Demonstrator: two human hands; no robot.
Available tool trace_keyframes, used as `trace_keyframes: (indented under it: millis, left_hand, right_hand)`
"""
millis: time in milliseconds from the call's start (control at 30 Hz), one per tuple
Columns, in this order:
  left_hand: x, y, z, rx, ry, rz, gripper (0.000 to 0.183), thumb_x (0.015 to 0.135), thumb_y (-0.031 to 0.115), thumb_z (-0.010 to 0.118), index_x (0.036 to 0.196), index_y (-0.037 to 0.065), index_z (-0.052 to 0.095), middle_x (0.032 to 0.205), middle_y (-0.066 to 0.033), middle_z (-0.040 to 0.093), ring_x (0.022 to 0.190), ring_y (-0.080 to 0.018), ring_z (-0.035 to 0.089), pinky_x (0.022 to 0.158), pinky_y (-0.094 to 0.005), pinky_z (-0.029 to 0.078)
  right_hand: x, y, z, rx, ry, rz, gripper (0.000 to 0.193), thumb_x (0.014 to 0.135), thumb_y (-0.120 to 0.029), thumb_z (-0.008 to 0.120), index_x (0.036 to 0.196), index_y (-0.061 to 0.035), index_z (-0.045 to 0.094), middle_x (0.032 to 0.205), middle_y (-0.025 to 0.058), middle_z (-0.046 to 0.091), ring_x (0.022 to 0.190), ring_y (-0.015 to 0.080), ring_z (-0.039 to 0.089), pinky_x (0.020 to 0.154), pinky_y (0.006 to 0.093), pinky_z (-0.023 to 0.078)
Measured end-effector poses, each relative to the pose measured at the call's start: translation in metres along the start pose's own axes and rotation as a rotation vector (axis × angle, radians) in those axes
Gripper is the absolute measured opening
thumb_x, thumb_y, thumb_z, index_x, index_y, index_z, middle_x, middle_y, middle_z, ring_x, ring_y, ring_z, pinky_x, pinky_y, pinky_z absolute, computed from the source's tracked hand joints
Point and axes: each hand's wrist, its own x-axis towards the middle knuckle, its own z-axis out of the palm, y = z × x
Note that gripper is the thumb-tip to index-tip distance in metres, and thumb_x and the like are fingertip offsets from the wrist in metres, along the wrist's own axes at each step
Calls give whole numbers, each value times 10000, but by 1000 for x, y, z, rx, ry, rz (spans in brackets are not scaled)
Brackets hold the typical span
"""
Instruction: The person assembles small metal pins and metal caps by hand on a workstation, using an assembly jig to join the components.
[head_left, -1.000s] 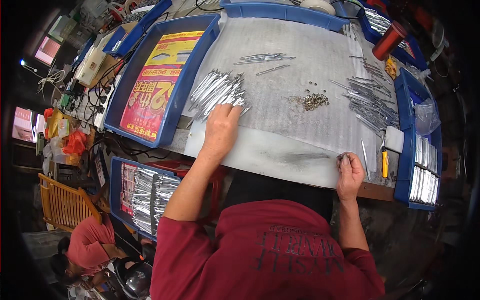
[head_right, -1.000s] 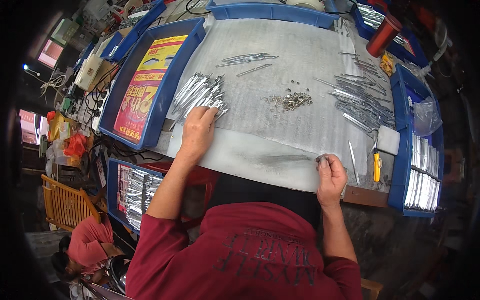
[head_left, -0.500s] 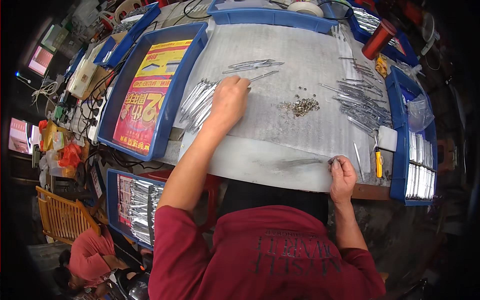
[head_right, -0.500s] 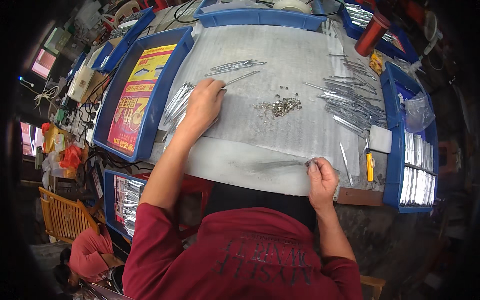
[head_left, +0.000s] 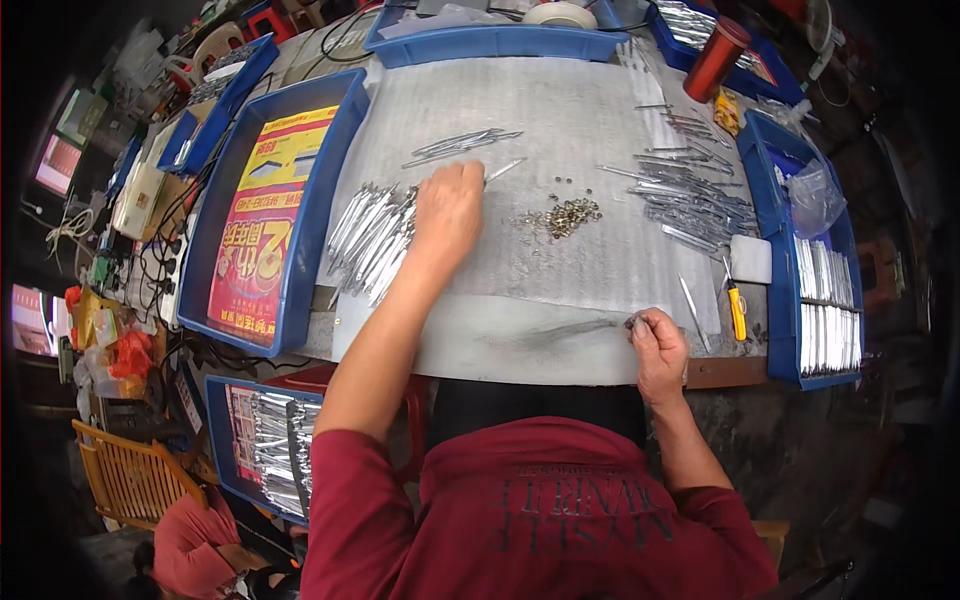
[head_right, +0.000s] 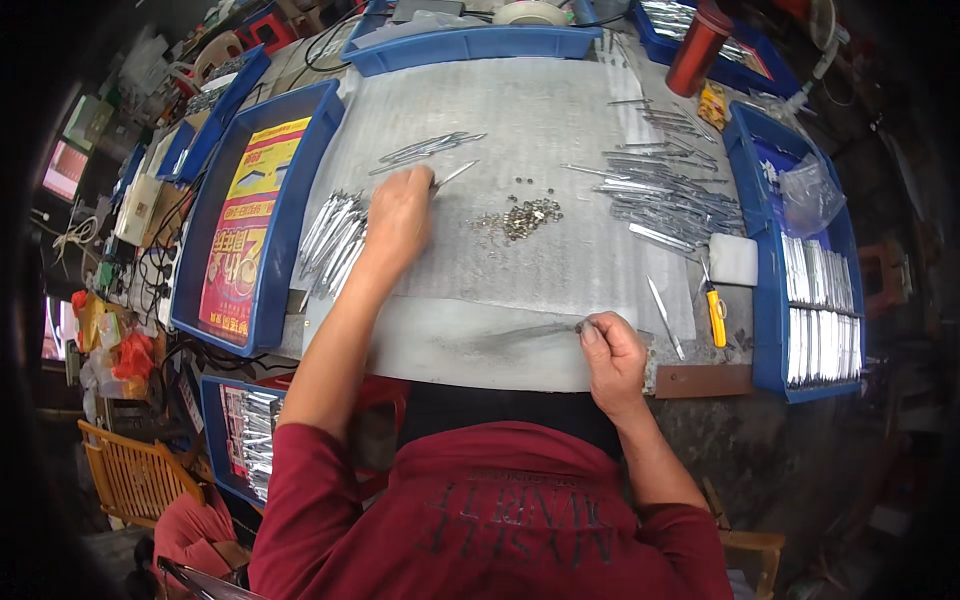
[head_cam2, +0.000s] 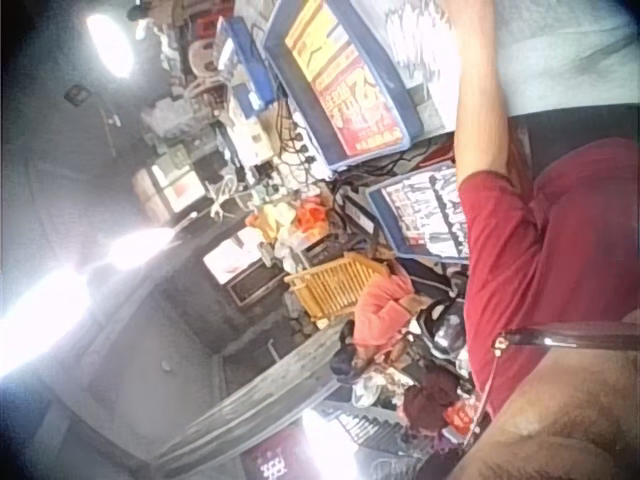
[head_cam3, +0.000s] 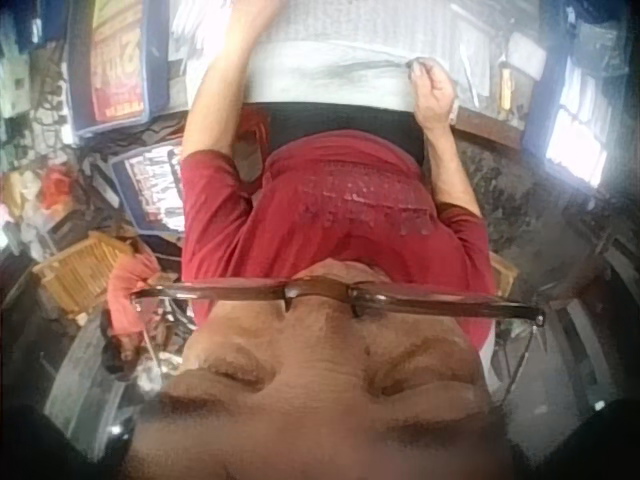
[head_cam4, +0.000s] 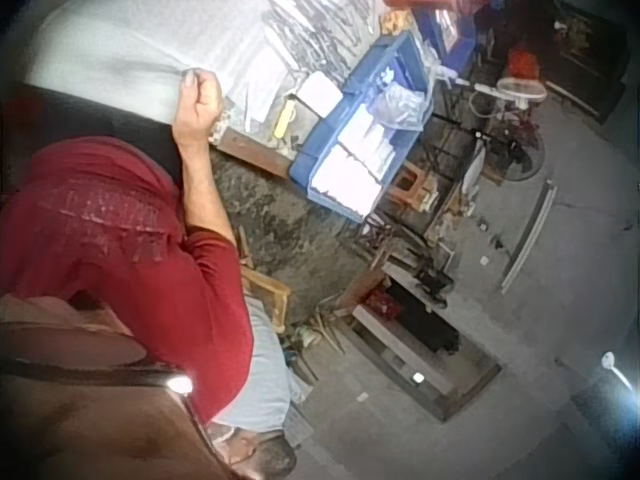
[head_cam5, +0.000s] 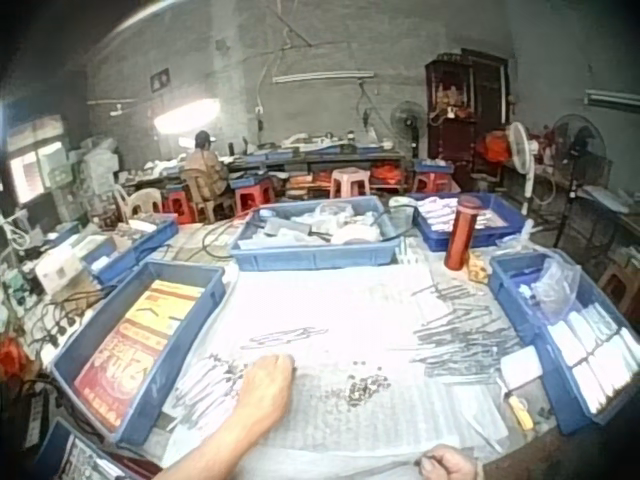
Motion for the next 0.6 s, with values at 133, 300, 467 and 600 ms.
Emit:
trace_keyframes:
  millis: [133, 300, 467, 600]
  left_hand:
    - [-31, 38, -24, -182, 36, -10, 109, 719, -4, 548, 808, 6, 486, 634, -152, 522, 591, -322, 519, 537, -395, 402]
    - [-70, 71, -46, -317, 56, 14, 136, 705, -25, 560, 818, 14, 496, 650, -143, 514, 571, -314, 509, 519, -379, 397]
    - [-90, 89, -42, -435, 58, 24, 152, 685, -33, 578, 802, 19, 496, 640, -127, 497, 545, -292, 495, 500, -365, 392]
    - [-100, 97, -42, -451, 43, 1, 140, 694, -36, 572, 806, 13, 502, 656, -132, 510, 565, -289, 512, 501, -344, 404]
  right_hand:
    - [3, -2, -1, -102, -16, -38, 122, 816, -85, 499, 776, 27, 528, 646, 43, 493, 586, 93, 442, 541, 225, 370]
    - [12, -13, 10, 76, -63, 114, 128, 832, -89, 496, 875, 26, 532, 726, 18, 516, 657, 70, 457, 586, 210, 380]
    - [18, -23, 29, 380, -163, 138, 167, 844, -107, 504, 950, 21, 518, 800, 1, 508, 709, 45, 444, 628, 180, 374]
    - [18, -23, 39, 307, -177, 125, 154, 850, -127, 507, 904, 15, 530, 731, -5, 505, 661, 41, 438, 594, 174, 364]
